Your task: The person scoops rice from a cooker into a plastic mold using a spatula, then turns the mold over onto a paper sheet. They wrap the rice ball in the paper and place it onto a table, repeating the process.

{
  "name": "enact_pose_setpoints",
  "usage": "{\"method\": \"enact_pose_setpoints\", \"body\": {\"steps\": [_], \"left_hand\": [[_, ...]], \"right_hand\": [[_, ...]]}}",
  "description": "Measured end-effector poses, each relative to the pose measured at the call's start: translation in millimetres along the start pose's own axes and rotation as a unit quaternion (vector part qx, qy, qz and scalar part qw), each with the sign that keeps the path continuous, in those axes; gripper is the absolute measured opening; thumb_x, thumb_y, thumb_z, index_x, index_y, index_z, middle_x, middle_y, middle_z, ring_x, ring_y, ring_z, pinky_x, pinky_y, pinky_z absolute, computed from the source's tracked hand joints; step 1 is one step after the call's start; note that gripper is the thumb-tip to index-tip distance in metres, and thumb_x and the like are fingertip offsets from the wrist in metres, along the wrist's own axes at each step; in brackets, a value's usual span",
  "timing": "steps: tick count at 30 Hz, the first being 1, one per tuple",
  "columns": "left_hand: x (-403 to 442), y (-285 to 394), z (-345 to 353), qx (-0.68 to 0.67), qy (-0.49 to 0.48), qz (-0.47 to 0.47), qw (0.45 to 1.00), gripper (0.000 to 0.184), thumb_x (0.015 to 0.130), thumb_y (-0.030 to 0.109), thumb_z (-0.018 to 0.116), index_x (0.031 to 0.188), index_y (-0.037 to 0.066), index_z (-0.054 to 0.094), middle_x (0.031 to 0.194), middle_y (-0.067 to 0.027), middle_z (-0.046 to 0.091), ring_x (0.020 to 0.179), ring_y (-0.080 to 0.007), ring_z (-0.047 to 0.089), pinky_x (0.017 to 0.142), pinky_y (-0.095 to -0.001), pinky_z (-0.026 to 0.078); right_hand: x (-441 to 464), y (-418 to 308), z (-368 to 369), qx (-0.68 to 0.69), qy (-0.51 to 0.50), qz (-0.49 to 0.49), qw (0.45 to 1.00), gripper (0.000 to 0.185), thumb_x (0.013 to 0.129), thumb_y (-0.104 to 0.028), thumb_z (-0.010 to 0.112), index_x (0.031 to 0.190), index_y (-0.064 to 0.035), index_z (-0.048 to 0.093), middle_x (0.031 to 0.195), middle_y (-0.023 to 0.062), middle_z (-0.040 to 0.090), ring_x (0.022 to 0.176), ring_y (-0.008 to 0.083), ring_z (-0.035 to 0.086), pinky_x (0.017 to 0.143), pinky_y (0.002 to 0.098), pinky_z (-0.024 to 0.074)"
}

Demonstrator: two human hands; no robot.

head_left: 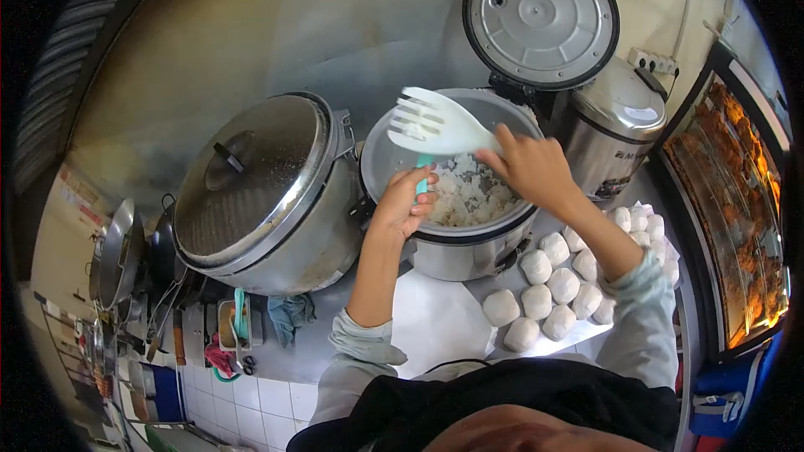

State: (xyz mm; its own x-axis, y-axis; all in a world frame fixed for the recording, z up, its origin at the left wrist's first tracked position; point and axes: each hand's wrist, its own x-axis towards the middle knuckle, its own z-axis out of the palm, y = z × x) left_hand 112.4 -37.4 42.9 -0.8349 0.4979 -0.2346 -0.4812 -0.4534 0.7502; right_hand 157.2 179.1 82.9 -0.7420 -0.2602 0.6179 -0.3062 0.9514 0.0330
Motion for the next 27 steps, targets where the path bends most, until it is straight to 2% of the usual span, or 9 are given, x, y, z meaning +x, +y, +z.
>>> {"method": "enact_pose_setpoints", "body": {"steps": [3,6,13,17,19,20,21,24,27], "left_hand": [[2,11,-14,-0.001,-0.012,0.011,1.000,0.012,0.087,0.013,0.052,0.088,0.004,0.044,0.077,-0.0015,0.046,0.047,-0.0029,0.036,0.033,-0.0163,0.022],[3,12,-22,-0.012,-0.006,0.022,1.000,0.021,0.086,0.015,0.053,0.100,0.000,0.046,0.077,-0.0010,0.046,0.046,-0.0033,0.035,0.032,-0.0168,0.022],[-12,2,-17,0.040,0.015,0.072,0.997,0.031,0.088,0.019,0.051,0.112,-0.001,0.048,0.076,-0.0003,0.045,0.043,-0.0042,0.033,0.030,-0.0181,0.021],[-21,-5,-20,0.037,0.018,0.079,0.996,0.031,0.088,0.020,0.051,0.112,0.000,0.049,0.075,-0.0002,0.045,0.041,-0.0044,0.033,0.030,-0.0184,0.021],[-23,-5,-18,0.039,0.016,0.082,0.996,0.031,0.088,0.020,0.051,0.111,0.000,0.049,0.073,0.0001,0.046,0.040,-0.0042,0.033,0.029,-0.0182,0.021],[-24,-4,-16,0.037,0.014,0.084,0.996,0.031,0.088,0.020,0.051,0.111,0.000,0.049,0.073,0.0001,0.046,0.040,-0.0042,0.033,0.029,-0.0182,0.021],[-26,-3,-14,0.049,0.019,0.080,0.995,0.032,0.088,0.020,0.051,0.113,-0.001,0.048,0.072,0.0004,0.045,0.039,-0.0036,0.032,0.028,-0.0179,0.021],[-28,1,-14,0.065,0.022,0.070,0.995,0.033,0.089,0.020,0.050,0.114,-0.003,0.048,0.070,0.0010,0.043,0.038,-0.0030,0.031,0.028,-0.0176,0.020],[-35,0,-18,0.064,0.008,0.077,0.995,0.034,0.089,0.021,0.050,0.114,-0.003,0.048,0.069,0.0006,0.044,0.037,-0.0034,0.031,0.028,-0.0177,0.020]], "right_hand": [[-33,19,-7,-0.002,-0.025,0.015,1.000,0.045,0.087,-0.050,0.047,0.088,-0.0050,0.052,0.053,0.0118,0.057,0.046,0.0310,0.057,0.041,0.0384,0.0436],[-52,53,-13,-0.020,-0.095,0.051,0.994,0.047,0.086,-0.051,0.048,0.091,-0.0046,0.052,0.055,0.0131,0.058,0.049,0.0337,0.058,0.044,0.0418,0.0441],[-27,69,-16,-0.060,-0.125,0.122,0.983,0.050,0.084,-0.054,0.049,0.080,-0.0044,0.055,0.061,0.0178,0.059,0.061,0.0364,0.060,0.054,0.0461,0.0453],[-6,49,-9,0.099,-0.089,0.241,0.961,0.054,0.087,-0.053,0.046,0.084,0.0002,0.055,0.067,0.0210,0.058,0.071,0.0401,0.059,0.063,0.0468,0.0447],[-4,45,9,0.316,-0.064,0.265,0.909,0.056,0.089,-0.053,0.044,0.087,0.0014,0.055,0.069,0.0231,0.058,0.072,0.0414,0.058,0.063,0.0457,0.0442],[0,31,2,0.288,-0.126,0.288,0.904,0.056,0.091,-0.052,0.040,0.088,0.0020,0.055,0.072,0.0246,0.058,0.075,0.0424,0.058,0.066,0.0448,0.0451],[-3,20,8,0.234,-0.094,0.248,0.935,0.056,0.091,-0.052,0.038,0.086,0.0018,0.055,0.074,0.0253,0.059,0.078,0.0429,0.059,0.068,0.0456,0.0456],[-2,20,22,0.193,-0.114,0.260,0.939,0.057,0.091,-0.052,0.037,0.087,0.0011,0.057,0.079,0.0246,0.061,0.081,0.0419,0.060,0.070,0.0470,0.0467],[4,40,24,0.053,-0.158,0.256,0.952,0.057,0.090,-0.053,0.039,0.087,-0.0003,0.060,0.082,0.0231,0.062,0.083,0.0412,0.060,0.070,0.0480,0.0477]]}}
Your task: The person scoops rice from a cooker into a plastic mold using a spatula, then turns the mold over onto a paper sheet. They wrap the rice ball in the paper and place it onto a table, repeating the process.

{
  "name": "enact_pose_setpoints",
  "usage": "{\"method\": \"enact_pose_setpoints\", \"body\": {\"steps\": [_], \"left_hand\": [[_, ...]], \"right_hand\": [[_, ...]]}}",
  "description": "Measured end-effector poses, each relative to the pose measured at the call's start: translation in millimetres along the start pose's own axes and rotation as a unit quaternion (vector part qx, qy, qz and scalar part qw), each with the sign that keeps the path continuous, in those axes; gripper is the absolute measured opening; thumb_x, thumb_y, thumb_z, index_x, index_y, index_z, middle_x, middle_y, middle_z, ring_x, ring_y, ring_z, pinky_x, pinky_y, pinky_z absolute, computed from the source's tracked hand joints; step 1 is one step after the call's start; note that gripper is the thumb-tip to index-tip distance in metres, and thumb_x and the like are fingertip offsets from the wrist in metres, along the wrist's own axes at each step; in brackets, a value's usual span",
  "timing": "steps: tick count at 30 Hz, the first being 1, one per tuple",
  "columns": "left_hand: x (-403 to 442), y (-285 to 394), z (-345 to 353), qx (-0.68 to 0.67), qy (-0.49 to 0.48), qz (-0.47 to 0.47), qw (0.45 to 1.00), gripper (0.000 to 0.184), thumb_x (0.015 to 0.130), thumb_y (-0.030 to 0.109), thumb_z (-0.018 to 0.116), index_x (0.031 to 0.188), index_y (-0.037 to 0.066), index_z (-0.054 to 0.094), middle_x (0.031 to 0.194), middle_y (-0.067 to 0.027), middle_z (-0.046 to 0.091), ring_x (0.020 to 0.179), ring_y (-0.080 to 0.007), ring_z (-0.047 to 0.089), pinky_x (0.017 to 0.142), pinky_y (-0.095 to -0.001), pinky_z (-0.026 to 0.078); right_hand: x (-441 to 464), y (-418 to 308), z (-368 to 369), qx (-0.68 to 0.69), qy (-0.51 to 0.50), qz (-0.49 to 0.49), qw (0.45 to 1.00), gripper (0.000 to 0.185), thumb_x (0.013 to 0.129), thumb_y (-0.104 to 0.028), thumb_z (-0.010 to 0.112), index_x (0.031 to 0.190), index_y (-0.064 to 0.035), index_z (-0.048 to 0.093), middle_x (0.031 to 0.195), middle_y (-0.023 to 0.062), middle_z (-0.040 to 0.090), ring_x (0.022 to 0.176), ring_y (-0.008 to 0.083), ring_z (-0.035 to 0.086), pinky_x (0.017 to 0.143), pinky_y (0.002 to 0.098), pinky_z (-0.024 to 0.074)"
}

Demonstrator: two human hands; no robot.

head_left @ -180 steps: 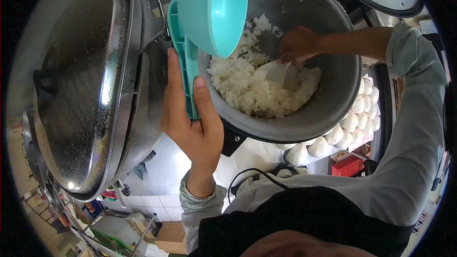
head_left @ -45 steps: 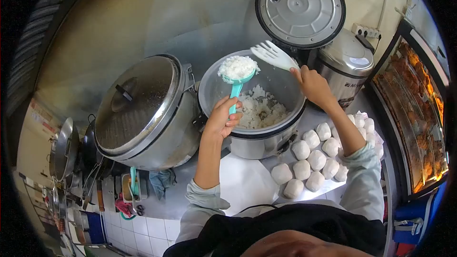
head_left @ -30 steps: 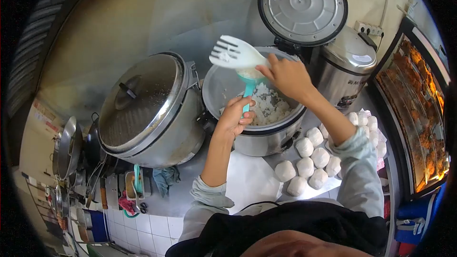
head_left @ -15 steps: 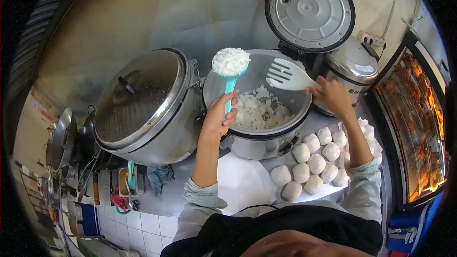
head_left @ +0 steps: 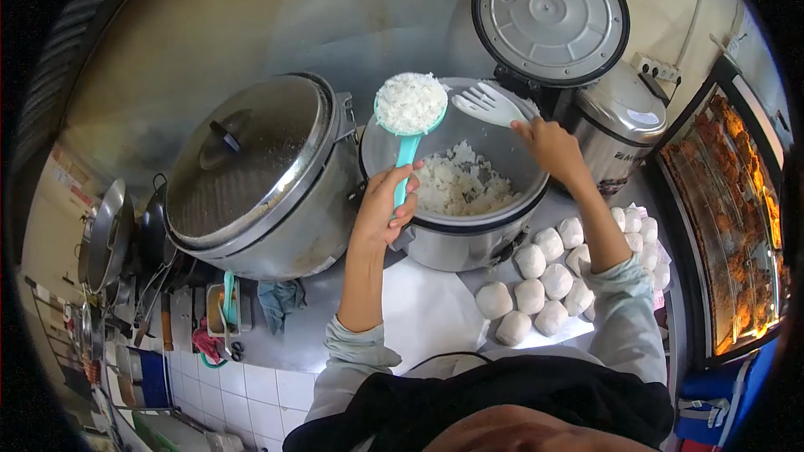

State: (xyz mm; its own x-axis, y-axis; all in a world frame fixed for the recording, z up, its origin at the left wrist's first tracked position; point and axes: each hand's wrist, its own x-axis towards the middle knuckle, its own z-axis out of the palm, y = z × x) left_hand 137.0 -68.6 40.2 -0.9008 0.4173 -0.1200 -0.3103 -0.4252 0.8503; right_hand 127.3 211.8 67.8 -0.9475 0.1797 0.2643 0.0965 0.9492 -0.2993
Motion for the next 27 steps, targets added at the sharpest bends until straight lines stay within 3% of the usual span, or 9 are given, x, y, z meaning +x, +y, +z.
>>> {"method": "enact_pose_setpoints", "body": {"steps": [6,10,12,16,18,19,20,22,27], "left_hand": [[-63,-16,-2,-0.115,-0.004,0.006,0.993,0.049,0.092,0.028,0.044,0.126,-0.006,0.039,0.073,-0.0018,0.043,0.037,-0.0053,0.032,0.027,-0.0176,0.022],[-135,-55,-28,-0.175,0.049,0.055,0.982,0.048,0.097,0.030,0.035,0.134,0.000,0.031,0.073,-0.0035,0.041,0.037,-0.0072,0.033,0.028,-0.0178,0.025],[-169,-83,-42,-0.149,0.093,0.061,0.983,0.047,0.097,0.031,0.035,0.134,0.003,0.033,0.072,-0.0034,0.043,0.037,-0.0068,0.032,0.031,-0.0172,0.025],[-218,-139,-68,0.060,0.237,0.052,0.968,0.045,0.098,0.030,0.034,0.138,0.009,0.033,0.070,-0.0024,0.045,0.039,-0.0058,0.031,0.036,-0.0158,0.023],[-232,-184,-105,0.130,0.242,0.042,0.961,0.045,0.097,0.024,0.038,0.139,0.010,0.032,0.070,-0.0043,0.048,0.040,-0.0109,0.036,0.037,-0.0195,0.029],[-232,-206,-122,0.400,0.239,0.125,0.876,0.044,0.095,0.021,0.042,0.138,0.011,0.035,0.074,-0.0063,0.051,0.044,-0.0134,0.042,0.038,-0.0233,0.035],[-234,-223,-134,0.635,0.215,0.197,0.716,0.044,0.093,0.017,0.046,0.136,0.013,0.038,0.079,-0.0083,0.055,0.047,-0.0159,0.048,0.039,-0.0271,0.040],[-247,-254,-146,0.814,0.107,0.061,0.568,0.058,0.082,0.012,0.056,0.137,0.020,0.037,0.080,-0.0054,0.057,0.057,-0.0218,0.060,0.046,-0.0333,0.048],[-239,-243,-139,0.831,0.036,0.053,0.553,0.058,0.082,0.010,0.053,0.137,0.017,0.036,0.082,-0.0056,0.055,0.055,-0.0225,0.060,0.045,-0.0332,0.049]], "right_hand": [[8,-4,34,-0.250,-0.174,-0.183,0.935,0.039,0.081,-0.042,0.055,0.092,-0.0064,0.067,0.089,0.0145,0.066,0.087,0.0316,0.064,0.074,0.0439,0.0506],[1,-12,59,-0.275,-0.160,-0.228,0.920,0.037,0.080,-0.042,0.058,0.091,-0.0078,0.067,0.090,0.0167,0.065,0.088,0.0328,0.063,0.076,0.0426,0.0500],[-10,-11,55,-0.219,-0.003,-0.312,0.924,0.032,0.082,-0.036,0.059,0.089,-0.0063,0.066,0.095,0.0139,0.065,0.087,0.0319,0.061,0.078,0.0395,0.0479],[-44,-20,23,0.029,0.006,-0.339,0.940,0.027,0.083,-0.030,0.061,0.090,-0.0042,0.065,0.095,0.0086,0.065,0.084,0.0260,0.060,0.077,0.0335,0.0459],[-66,-16,17,0.199,0.010,-0.210,0.957,0.024,0.083,-0.025,0.064,0.094,-0.0036,0.066,0.091,0.0065,0.065,0.079,0.0189,0.059,0.072,0.0295,0.0448],[-74,-6,19,0.180,0.033,-0.223,0.958,0.022,0.085,-0.023,0.063,0.097,-0.0045,0.066,0.087,0.0071,0.065,0.079,0.0132,0.058,0.072,0.0268,0.0442],[-84,-8,18,0.178,0.029,-0.221,0.959,0.022,0.085,-0.023,0.063,0.097,-0.0045,0.066,0.087,0.0071,0.065,0.079,0.0132,0.058,0.072,0.0268,0.0442],[-106,-11,17,0.228,0.068,-0.164,0.957,0.019,0.082,-0.019,0.066,0.091,-0.0027,0.065,0.079,0.0095,0.064,0.070,0.0166,0.058,0.064,0.0269,0.0447],[-175,-25,62,0.275,0.107,-0.140,0.945,0.008,0.080,-0.007,0.063,0.087,-0.0031,0.064,0.071,0.0083,0.060,0.063,0.0169,0.054,0.061,0.0281,0.0433]]}}
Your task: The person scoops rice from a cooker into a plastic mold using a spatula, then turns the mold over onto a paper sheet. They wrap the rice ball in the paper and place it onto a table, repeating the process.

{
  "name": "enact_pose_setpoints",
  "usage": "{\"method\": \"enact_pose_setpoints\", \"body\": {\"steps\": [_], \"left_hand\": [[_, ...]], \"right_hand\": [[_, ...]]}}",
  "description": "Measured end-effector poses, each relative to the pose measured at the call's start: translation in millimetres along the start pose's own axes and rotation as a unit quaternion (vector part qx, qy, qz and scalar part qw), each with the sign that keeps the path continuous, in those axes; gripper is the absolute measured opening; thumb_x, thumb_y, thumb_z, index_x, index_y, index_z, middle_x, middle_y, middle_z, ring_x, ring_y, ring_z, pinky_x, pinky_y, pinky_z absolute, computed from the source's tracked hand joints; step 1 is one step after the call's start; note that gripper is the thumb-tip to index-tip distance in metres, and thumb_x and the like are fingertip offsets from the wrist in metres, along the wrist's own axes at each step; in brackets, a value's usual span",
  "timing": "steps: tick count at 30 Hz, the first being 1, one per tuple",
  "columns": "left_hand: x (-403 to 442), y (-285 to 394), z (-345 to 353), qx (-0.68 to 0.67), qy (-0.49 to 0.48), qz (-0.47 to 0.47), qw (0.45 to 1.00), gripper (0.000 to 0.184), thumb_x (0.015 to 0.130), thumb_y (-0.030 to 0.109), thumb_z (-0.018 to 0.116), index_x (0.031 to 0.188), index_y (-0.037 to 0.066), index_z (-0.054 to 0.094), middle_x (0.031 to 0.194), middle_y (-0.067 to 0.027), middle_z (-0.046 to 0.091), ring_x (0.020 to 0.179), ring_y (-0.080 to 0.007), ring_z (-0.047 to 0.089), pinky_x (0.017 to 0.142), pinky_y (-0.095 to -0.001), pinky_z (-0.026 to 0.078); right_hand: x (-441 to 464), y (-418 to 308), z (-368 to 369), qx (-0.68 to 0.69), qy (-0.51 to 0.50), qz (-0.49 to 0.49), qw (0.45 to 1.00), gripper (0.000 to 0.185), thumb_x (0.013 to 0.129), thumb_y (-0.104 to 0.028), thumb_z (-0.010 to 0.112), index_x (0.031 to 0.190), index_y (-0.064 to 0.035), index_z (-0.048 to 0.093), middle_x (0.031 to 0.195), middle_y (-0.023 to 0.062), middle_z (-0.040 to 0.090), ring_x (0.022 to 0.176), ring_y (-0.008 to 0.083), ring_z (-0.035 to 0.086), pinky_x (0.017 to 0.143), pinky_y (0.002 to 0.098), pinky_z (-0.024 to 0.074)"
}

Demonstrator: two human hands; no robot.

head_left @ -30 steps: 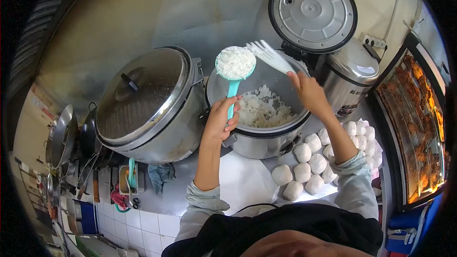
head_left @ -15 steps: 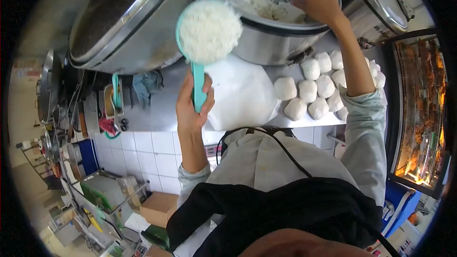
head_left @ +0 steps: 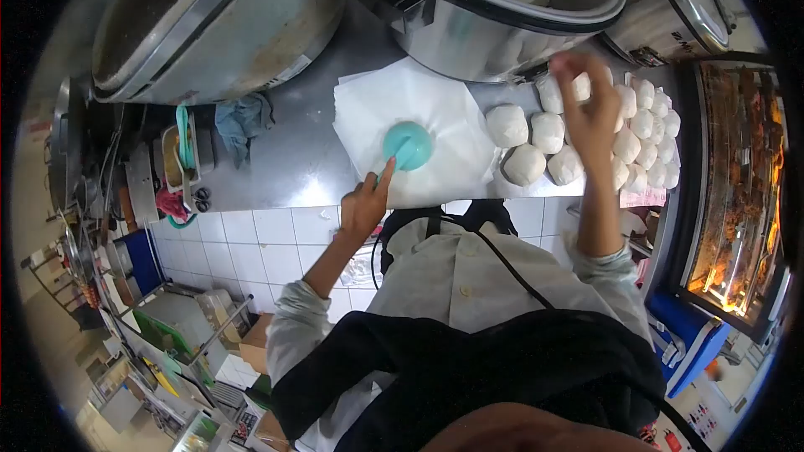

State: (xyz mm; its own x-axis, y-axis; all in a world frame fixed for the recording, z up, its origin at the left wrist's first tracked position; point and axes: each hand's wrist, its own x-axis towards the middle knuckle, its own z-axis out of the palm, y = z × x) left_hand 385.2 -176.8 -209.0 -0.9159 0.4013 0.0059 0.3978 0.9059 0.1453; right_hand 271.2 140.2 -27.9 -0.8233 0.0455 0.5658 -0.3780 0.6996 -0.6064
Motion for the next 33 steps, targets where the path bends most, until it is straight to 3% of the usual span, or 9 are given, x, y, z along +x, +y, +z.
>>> {"method": "enact_pose_setpoints", "body": {"steps": [3,4,10,15,18,21,26,28,33], "left_hand": [[8,1,-16,-0.116,-0.020,-0.019,0.993,0.053,0.083,0.011,0.051,0.134,0.011,0.035,0.080,-0.0064,0.053,0.055,-0.0267,0.060,0.048,-0.0367,0.051],[9,-1,-7,-0.179,-0.009,-0.031,0.983,0.045,0.086,0.015,0.049,0.127,0.003,0.034,0.078,-0.0119,0.057,0.059,-0.0334,0.061,0.052,-0.0425,0.051],[20,28,10,-0.236,-0.109,-0.125,0.957,0.027,0.092,0.025,0.045,0.101,0.000,0.038,0.069,-0.0221,0.060,0.061,-0.0388,0.061,0.052,-0.0459,0.050],[18,27,22,-0.172,-0.097,-0.146,0.969,0.026,0.093,0.027,0.044,0.095,0.002,0.039,0.065,-0.0196,0.060,0.058,-0.0371,0.061,0.048,-0.0440,0.049],[20,23,20,-0.153,-0.096,-0.144,0.973,0.025,0.092,0.027,0.045,0.093,0.002,0.040,0.064,-0.0185,0.060,0.057,-0.0353,0.061,0.047,-0.0435,0.049],[8,14,32,-0.210,-0.117,-0.136,0.961,0.026,0.094,0.025,0.042,0.100,0.001,0.038,0.062,-0.0219,0.058,0.059,-0.0413,0.059,0.049,-0.0490,0.046],[-5,6,45,-0.359,0.127,-0.223,0.897,0.026,0.090,0.021,0.046,0.105,0.000,0.040,0.065,-0.0250,0.056,0.060,-0.0453,0.056,0.053,-0.0523,0.042],[1,-16,41,-0.281,0.181,-0.256,0.907,0.027,0.093,0.025,0.042,0.104,0.000,0.042,0.065,-0.0214,0.056,0.059,-0.0406,0.056,0.051,-0.0466,0.041],[8,-86,26,-0.147,0.137,-0.330,0.922,0.033,0.093,0.032,0.045,0.109,0.003,0.049,0.080,-0.0199,0.059,0.074,-0.0396,0.057,0.065,-0.0468,0.043]], "right_hand": [[-39,-2,24,0.044,-0.069,0.141,0.987,0.008,0.080,-0.007,0.063,0.087,-0.0025,0.063,0.065,0.0073,0.055,0.059,0.0152,0.051,0.057,0.0280,0.0407],[-51,4,32,0.045,-0.061,0.154,0.985,0.008,0.081,-0.007,0.062,0.087,-0.0029,0.062,0.061,0.0062,0.052,0.055,0.0136,0.048,0.053,0.0277,0.0389],[-112,14,58,0.043,-0.187,0.212,0.958,0.009,0.081,-0.006,0.060,0.090,-0.0062,0.059,0.063,0.0101,0.056,0.055,0.0206,0.055,0.051,0.0325,0.0420],[-151,31,76,0.030,-0.280,0.151,0.947,0.012,0.079,-0.010,0.063,0.090,-0.0065,0.059,0.068,0.0098,0.058,0.060,0.0231,0.056,0.058,0.0340,0.0443],[-163,48,82,-0.001,-0.423,-0.055,0.905,0.035,0.066,-0.017,0.071,0.098,-0.0102,0.060,0.094,0.0069,0.058,0.096,0.0235,0.053,0.082,0.0373,0.0429],[-178,60,86,-0.023,-0.431,-0.179,0.884,0.045,0.064,-0.026,0.072,0.104,-0.0126,0.059,0.104,0.0059,0.054,0.103,0.0240,0.047,0.088,0.0387,0.0392],[-188,72,86,0.009,-0.433,-0.187,0.882,0.045,0.065,-0.027,0.071,0.106,-0.0137,0.059,0.107,0.0040,0.054,0.104,0.0234,0.047,0.092,0.0393,0.0374],[-191,77,88,0.011,-0.429,-0.198,0.881,0.043,0.066,-0.027,0.070,0.105,-0.0139,0.060,0.106,0.0033,0.054,0.104,0.0233,0.047,0.092,0.0393,0.0375],[-196,83,95,0.024,-0.374,-0.222,0.900,0.023,0.070,-0.022,0.065,0.092,-0.0138,0.063,0.097,0.0017,0.056,0.099,0.0214,0.049,0.089,0.0373,0.0384]]}}
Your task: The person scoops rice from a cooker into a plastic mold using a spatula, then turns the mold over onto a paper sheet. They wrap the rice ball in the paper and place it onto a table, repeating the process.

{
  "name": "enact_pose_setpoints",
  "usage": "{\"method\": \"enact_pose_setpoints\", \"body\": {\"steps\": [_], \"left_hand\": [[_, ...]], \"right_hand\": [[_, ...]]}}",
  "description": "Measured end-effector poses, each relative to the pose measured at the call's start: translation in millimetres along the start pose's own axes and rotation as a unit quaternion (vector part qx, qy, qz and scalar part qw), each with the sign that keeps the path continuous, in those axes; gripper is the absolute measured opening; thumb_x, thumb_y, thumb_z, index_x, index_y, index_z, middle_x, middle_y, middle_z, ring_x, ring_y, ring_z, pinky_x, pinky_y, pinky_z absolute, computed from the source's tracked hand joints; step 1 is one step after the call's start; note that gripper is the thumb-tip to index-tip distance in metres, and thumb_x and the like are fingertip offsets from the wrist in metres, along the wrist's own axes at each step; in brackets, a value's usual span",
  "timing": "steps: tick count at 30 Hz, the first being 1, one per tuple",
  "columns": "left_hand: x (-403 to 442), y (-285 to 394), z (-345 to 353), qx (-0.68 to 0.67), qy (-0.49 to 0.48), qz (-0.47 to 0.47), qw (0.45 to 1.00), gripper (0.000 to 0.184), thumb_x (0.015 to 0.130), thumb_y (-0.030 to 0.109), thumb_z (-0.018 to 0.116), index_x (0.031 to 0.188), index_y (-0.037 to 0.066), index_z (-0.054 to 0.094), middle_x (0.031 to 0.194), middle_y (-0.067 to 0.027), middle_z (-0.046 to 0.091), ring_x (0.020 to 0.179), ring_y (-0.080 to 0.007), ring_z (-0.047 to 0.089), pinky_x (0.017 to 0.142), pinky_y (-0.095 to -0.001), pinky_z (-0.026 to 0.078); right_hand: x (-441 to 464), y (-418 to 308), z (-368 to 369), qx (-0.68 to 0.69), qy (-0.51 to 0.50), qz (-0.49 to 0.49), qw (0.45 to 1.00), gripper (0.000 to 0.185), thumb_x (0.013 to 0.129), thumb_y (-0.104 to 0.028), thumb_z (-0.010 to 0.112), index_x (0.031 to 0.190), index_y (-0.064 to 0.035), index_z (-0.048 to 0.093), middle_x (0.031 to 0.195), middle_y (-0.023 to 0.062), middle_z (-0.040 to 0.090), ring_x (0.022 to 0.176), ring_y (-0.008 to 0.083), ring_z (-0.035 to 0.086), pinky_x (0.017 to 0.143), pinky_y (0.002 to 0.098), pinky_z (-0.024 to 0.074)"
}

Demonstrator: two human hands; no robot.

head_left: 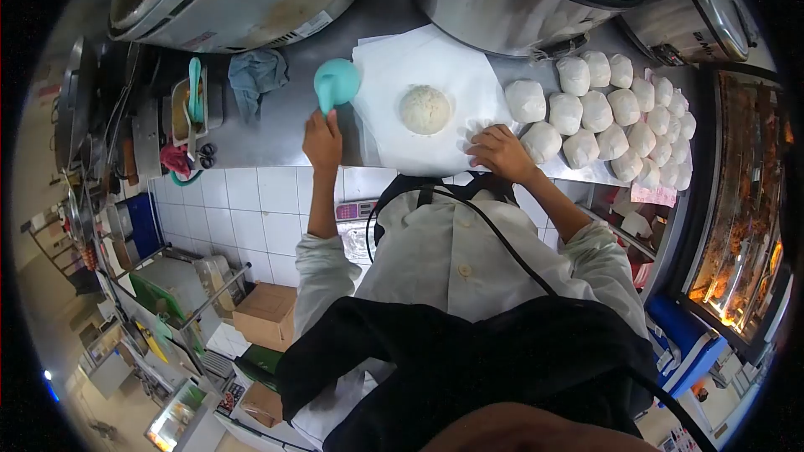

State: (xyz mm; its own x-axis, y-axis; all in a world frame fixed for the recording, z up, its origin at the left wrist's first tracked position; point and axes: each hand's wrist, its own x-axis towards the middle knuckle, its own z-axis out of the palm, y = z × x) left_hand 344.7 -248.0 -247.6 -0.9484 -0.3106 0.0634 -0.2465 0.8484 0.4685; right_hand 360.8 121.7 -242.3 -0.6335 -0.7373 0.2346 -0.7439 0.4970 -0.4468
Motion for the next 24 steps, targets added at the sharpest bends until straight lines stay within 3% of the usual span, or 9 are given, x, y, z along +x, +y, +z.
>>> {"method": "enact_pose_setpoints", "body": {"steps": [2,4,6,8,9,11,16,21,24], "left_hand": [[11,-2,-6,0.077,0.242,0.181,0.950,0.029,0.090,0.027,0.051,0.109,0.005,0.050,0.096,-0.0183,0.057,0.087,-0.0373,0.054,0.075,-0.0461,0.042],[-4,17,-15,0.114,0.228,0.178,0.950,0.034,0.085,0.022,0.057,0.113,0.004,0.050,0.104,-0.0185,0.052,0.096,-0.0353,0.049,0.082,-0.0457,0.038],[-25,13,-1,0.046,0.130,0.318,0.938,0.038,0.081,0.021,0.061,0.116,0.010,0.052,0.103,-0.0132,0.054,0.095,-0.0318,0.051,0.082,-0.0453,0.040],[-50,9,20,0.002,-0.124,0.417,0.901,0.036,0.075,0.022,0.065,0.111,0.020,0.057,0.103,-0.0055,0.055,0.096,-0.0264,0.052,0.086,-0.0464,0.039],[-64,16,23,-0.010,-0.146,0.436,0.888,0.034,0.074,0.023,0.065,0.107,0.024,0.058,0.104,-0.0017,0.055,0.098,-0.0238,0.051,0.089,-0.0467,0.038],[-84,25,30,-0.026,-0.174,0.450,0.876,0.031,0.073,0.024,0.065,0.104,0.028,0.060,0.104,0.0020,0.055,0.099,-0.0212,0.051,0.092,-0.0469,0.037],[-98,16,42,0.016,-0.075,0.514,0.855,0.028,0.071,0.032,0.069,0.098,0.028,0.064,0.107,0.0050,0.053,0.107,-0.0188,0.047,0.095,-0.0471,0.033],[-103,22,36,-0.016,-0.072,0.462,0.884,0.021,0.075,0.025,0.060,0.096,0.027,0.060,0.107,0.0046,0.052,0.104,-0.0163,0.048,0.095,-0.0446,0.034],[-111,13,48,-0.001,-0.052,0.440,0.897,0.021,0.075,0.023,0.060,0.096,0.028,0.060,0.106,0.0046,0.052,0.105,-0.0162,0.048,0.094,-0.0442,0.034]], "right_hand": [[5,1,0,-0.005,-0.001,-0.003,1.000,0.019,0.070,-0.020,0.064,0.087,-0.0138,0.062,0.095,0.0010,0.056,0.096,0.0207,0.050,0.086,0.0363,0.0388],[9,1,2,-0.007,-0.005,-0.002,1.000,0.014,0.069,-0.019,0.064,0.082,-0.0139,0.061,0.093,0.0003,0.055,0.093,0.0200,0.050,0.083,0.0353,0.0393],[14,2,6,-0.024,-0.006,0.002,1.000,0.010,0.068,-0.017,0.063,0.077,-0.0140,0.059,0.089,-0.0004,0.055,0.089,0.0195,0.050,0.078,0.0339,0.0389],[16,2,8,-0.015,0.003,0.005,1.000,0.010,0.068,-0.018,0.064,0.077,-0.0145,0.060,0.086,0.0000,0.054,0.086,0.0191,0.050,0.076,0.0330,0.0385],[17,2,9,-0.021,0.006,0.007,1.000,0.010,0.068,-0.018,0.064,0.077,-0.0144,0.060,0.085,0.0002,0.054,0.086,0.0188,0.050,0.076,0.0327,0.0385],[18,-1,7,-0.024,0.011,0.008,1.000,0.010,0.070,-0.019,0.065,0.076,-0.0127,0.061,0.084,0.0008,0.054,0.085,0.0185,0.050,0.076,0.0328,0.0389],[11,-9,3,-0.005,-0.023,0.020,1.000,0.018,0.074,-0.023,0.066,0.083,-0.0089,0.061,0.087,0.0022,0.055,0.089,0.0201,0.050,0.080,0.0346,0.0395],[4,-23,3,-0.020,-0.046,-0.033,0.998,0.036,0.071,-0.024,0.068,0.101,-0.0068,0.060,0.097,0.0072,0.057,0.092,0.0226,0.053,0.083,0.0354,0.0400],[1,-20,13,-0.064,-0.046,-0.058,0.995,0.040,0.069,-0.026,0.068,0.103,-0.0091,0.058,0.094,0.0025,0.054,0.091,0.0183,0.050,0.083,0.0353,0.0393]]}}
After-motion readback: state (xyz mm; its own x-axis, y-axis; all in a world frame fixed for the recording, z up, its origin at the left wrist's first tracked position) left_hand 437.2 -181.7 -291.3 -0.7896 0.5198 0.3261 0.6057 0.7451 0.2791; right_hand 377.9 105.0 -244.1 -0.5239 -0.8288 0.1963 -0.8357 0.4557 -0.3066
